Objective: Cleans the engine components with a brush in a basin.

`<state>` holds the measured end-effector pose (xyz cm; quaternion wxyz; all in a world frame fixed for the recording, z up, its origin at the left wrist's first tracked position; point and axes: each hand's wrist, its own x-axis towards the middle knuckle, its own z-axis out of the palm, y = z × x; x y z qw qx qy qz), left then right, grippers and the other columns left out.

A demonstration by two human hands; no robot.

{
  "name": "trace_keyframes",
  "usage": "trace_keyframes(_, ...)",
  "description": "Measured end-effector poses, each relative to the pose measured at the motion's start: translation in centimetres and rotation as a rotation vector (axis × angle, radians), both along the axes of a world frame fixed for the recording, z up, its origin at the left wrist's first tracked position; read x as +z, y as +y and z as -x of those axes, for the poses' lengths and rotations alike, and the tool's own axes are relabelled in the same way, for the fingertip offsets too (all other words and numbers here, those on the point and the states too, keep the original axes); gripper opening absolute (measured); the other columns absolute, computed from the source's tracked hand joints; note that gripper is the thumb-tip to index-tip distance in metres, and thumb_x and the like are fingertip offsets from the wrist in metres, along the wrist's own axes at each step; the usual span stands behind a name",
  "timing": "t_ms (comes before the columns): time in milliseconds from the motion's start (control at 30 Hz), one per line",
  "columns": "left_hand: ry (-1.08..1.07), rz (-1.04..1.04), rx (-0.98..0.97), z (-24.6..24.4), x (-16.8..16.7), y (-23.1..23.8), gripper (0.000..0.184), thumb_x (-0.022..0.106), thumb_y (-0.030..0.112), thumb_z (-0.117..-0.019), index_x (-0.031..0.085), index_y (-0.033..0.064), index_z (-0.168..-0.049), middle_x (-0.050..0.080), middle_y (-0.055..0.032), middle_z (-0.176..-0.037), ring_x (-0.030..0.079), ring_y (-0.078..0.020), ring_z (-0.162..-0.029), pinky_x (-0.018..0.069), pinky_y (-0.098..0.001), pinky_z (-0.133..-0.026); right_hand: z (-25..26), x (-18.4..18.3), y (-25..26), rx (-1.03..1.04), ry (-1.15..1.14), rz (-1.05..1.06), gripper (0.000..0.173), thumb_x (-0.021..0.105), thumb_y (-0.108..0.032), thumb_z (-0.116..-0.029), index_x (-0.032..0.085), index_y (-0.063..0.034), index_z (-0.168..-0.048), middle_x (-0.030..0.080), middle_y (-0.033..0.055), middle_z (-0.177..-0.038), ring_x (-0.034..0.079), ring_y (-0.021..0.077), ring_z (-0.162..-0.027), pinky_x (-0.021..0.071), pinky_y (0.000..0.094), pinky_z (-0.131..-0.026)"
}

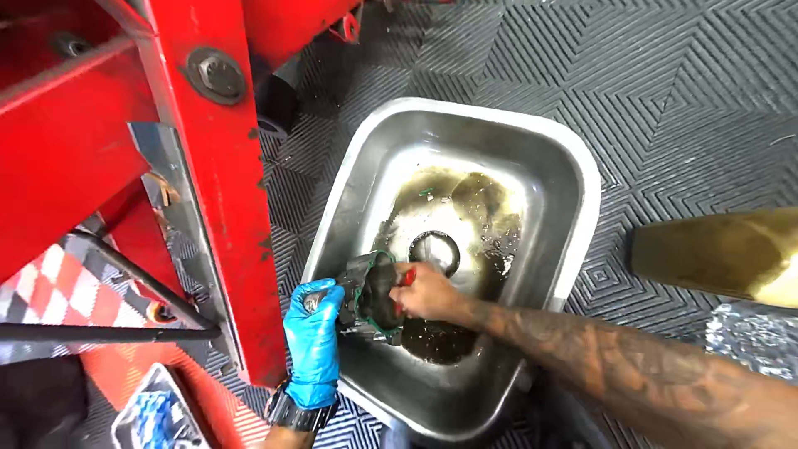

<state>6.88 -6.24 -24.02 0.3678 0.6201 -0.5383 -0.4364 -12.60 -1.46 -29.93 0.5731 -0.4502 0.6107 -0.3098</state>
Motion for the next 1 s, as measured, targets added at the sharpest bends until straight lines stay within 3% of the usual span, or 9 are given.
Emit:
trace_keyframes(133,-0.017,-0.032,0.023,0.6,0.5,-1.2,0.022,0.073,0.012,-0.0883,0.067,0.0078,-0.109,0.072,-0.0049,-0.093,0.070,-0.0148,-0.082,0.0609,-0.0343,-0.071,1.6,-0.8,-0.2,0.045,0.311,0.418,0.017,0.069,-0.026,-0.0913,0.070,-0.0165,-0.105,0.067,0.0032,-0.075,0.067,0.0219,-0.069,0.0561,0.0479,-0.059)
trace_keyframes(267,-0.106,-0.065,-0.043,0.8,1.2,-1.2,0.021,0.072,0.017,-0.0907,0.069,0.0125,-0.111,0.072,-0.0026,-0.100,0.069,-0.0142,-0.089,0.0597,-0.0360,-0.075,1.7,1.4,1.0,0.045,0.153,0.118,0.016,0.069,-0.026,-0.0940,0.070,-0.0130,-0.104,0.068,0.0085,-0.076,0.068,0.0269,-0.067,0.0546,0.0533,-0.059)
trace_keyframes(367,-0.083,-0.098,-0.016,1.2,1.1,-1.4,0.021,0.073,0.020,-0.0911,0.069,0.0126,-0.110,0.072,-0.0034,-0.095,0.069,-0.0146,-0.083,0.0590,-0.0357,-0.070,1.8,0.6,0.5,-0.010,0.274,0.378,0.017,0.070,-0.023,-0.0908,0.070,-0.0121,-0.104,0.066,0.0069,-0.074,0.067,0.0257,-0.068,0.0535,0.0506,-0.059)
trace_keyframes(467,-0.094,-0.108,-0.028,1.6,1.4,-1.9,0.021,0.074,0.022,-0.0913,0.070,0.0117,-0.109,0.073,-0.0057,-0.096,0.070,-0.0178,-0.086,0.0596,-0.0397,-0.073,1.9,-0.4,0.5,0.129,0.234,0.250,0.022,0.069,-0.030,-0.0930,0.070,-0.0165,-0.111,0.069,0.0056,-0.084,0.070,0.0237,-0.079,0.0580,0.0517,-0.072)
trace_keyframes(567,-0.116,-0.116,-0.002,1.4,1.2,-1.9,0.021,0.075,0.023,-0.0903,0.071,0.0121,-0.108,0.073,-0.0046,-0.096,0.070,-0.0171,-0.087,0.0594,-0.0404,-0.074,5.6,4.0,-0.1,0.017,0.508,0.315,0.021,0.066,-0.032,-0.0904,0.072,-0.0159,-0.102,0.064,0.0080,-0.069,0.066,0.0302,-0.065,0.0514,0.0547,-0.054)
trace_keyframes(700,-0.096,-0.126,0.036,1.8,1.0,-2.6,0.020,0.078,0.024,-0.0888,0.072,0.0125,-0.105,0.074,-0.0038,-0.094,0.071,-0.0163,-0.088,0.0598,-0.0397,-0.074,9.7,3.0,1.0,0.013,0.868,0.229,0.025,0.068,-0.030,-0.0888,0.067,-0.0151,-0.109,0.065,0.0113,-0.070,0.067,0.0371,-0.066,0.0515,0.0581,-0.056)
trace_keyframes(800,-0.108,-0.138,0.029,2.3,1.0,-3.7,0.020,0.076,0.024,-0.0892,0.072,0.0126,-0.104,0.073,-0.0043,-0.093,0.070,-0.0171,-0.085,0.0589,-0.0400,-0.072,8.0,2.6,2.1,-0.098,0.597,0.210,0.012,0.066,-0.029,-0.0868,0.066,-0.0192,-0.094,0.061,0.0009,-0.065,0.063,0.0227,-0.059,0.0499,0.0480,-0.051)
trace_keyframes(900,-0.103,-0.169,0.031,2.3,0.9,-4.0,0.019,0.075,0.024,-0.0901,0.073,0.0115,-0.104,0.073,-0.0066,-0.089,0.069,-0.0186,-0.079,0.0574,-0.0395,-0.065,3.9,1.7,2.1,-0.077,0.024,0.058,0.016,0.068,-0.024,-0.0952,0.070,-0.0176,-0.109,0.073,0.0028,-0.086,0.072,0.0192,-0.073,0.0620,0.0473,-0.068)
trace_keyframes(1000,-0.128,-0.187,-0.017,2.7,1.3,-4.6,0.019,0.071,0.024,-0.0934,0.071,0.0096,-0.106,0.071,-0.0081,-0.090,0.067,-0.0199,-0.079,0.0568,-0.0417,-0.068,2.1,-1.1,0.1,0.108,0.181,0.177,0.019,0.064,-0.028,-0.0962,0.068,-0.0176,-0.112,0.070,0.0054,-0.088,0.070,0.0227,-0.083,0.0577,0.0500,-0.075)
